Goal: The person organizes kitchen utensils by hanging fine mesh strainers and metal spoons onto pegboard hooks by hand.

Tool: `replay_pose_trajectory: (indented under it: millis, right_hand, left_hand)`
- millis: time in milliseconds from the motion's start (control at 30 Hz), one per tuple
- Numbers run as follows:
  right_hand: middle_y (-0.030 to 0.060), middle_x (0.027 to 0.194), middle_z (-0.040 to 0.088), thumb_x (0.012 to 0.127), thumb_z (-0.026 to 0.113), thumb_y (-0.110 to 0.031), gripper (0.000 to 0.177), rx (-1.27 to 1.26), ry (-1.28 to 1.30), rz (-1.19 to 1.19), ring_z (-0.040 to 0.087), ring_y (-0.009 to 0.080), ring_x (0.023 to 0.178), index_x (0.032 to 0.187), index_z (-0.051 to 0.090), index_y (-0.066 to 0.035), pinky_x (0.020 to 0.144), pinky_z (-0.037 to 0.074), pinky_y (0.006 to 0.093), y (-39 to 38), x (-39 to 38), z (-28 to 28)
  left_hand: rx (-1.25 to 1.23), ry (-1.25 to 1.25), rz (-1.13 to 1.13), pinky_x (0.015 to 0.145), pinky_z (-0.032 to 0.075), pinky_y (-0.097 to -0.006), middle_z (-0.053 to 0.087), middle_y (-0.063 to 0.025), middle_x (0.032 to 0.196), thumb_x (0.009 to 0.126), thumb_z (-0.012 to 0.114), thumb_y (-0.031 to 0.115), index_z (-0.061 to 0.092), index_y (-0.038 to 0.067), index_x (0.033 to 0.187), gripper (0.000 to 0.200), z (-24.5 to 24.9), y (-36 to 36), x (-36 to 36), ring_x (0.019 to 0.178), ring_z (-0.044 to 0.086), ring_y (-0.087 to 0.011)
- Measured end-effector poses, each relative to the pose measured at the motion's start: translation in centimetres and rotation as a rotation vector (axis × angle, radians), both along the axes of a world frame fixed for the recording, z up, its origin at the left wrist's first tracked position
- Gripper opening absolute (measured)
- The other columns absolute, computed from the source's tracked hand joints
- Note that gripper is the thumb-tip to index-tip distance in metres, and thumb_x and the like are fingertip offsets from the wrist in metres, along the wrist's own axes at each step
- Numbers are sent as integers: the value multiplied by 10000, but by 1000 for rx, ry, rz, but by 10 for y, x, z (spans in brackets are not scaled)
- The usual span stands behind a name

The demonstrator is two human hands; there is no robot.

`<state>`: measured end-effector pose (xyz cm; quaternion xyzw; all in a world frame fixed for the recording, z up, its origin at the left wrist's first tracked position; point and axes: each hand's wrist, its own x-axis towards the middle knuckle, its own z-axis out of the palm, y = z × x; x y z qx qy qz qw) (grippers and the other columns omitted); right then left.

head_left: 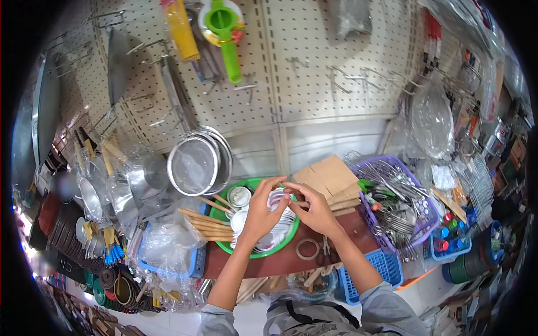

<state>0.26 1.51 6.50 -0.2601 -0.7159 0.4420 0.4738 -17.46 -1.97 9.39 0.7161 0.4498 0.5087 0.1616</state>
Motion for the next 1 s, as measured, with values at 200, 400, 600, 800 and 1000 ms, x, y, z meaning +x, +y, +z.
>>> replay_pose_trajectory:
  millis: [200, 400, 600, 800, 1000]
  right_hand:
    - [139, 1330, 649, 980, 662, -11, 452, -120, 0, -48, 657, 225, 1232, 1425, 584, -34, 1005, 602, 372, -32, 76, -35]
    - [140, 1348, 635, 982, 652, -19, 457, -117, -24, -122, 650, 229, 1252, 1432, 572, -21, 1056, 569, 389, -76, 140, -56]
    - [121, 1373, 637, 1013, 634, -31, 438, -144, -39, -146, 639, 214, 1251, 1446, 571, -16, 1074, 555, 383, -109, 194, -53]
    - [103, 1287, 685, 1020, 657, -70, 327, -170, -28, -254, 684, 148, 1075, 1344, 670, -21, 854, 617, 295, -118, 250, -44]
    - [72, 1024, 726, 986, 686, -111, 165, -87, -145, -482, 689, 115, 813, 1115, 772, -57, 572, 529, 240, -111, 298, -56]
  left_hand:
    - [-174, -159, -176, 952, 541, -343, 679, -121, 1185, 953, 693, 33, 592, 14, 1380, 439, -60, -11, 66, 1052, 694, -202]
    - [-260, -186, -275, 893, 540, -310, 686, -110, 1134, 980, 665, 39, 611, -4, 1355, 381, -90, -27, 131, 968, 692, -166]
    - [-144, -54, -270, 857, 531, -346, 704, -108, 1036, 933, 711, 67, 713, 21, 1178, 249, -86, -38, 183, 935, 683, -231]
    - [51, 65, -317, 873, 527, -406, 713, -124, 1036, 892, 730, 80, 742, 33, 1094, 209, -67, -38, 236, 977, 656, -301]
    - [113, 172, -365, 911, 510, -416, 701, -100, 1020, 877, 735, 85, 754, 40, 1053, 183, -61, -33, 279, 1013, 635, -307]
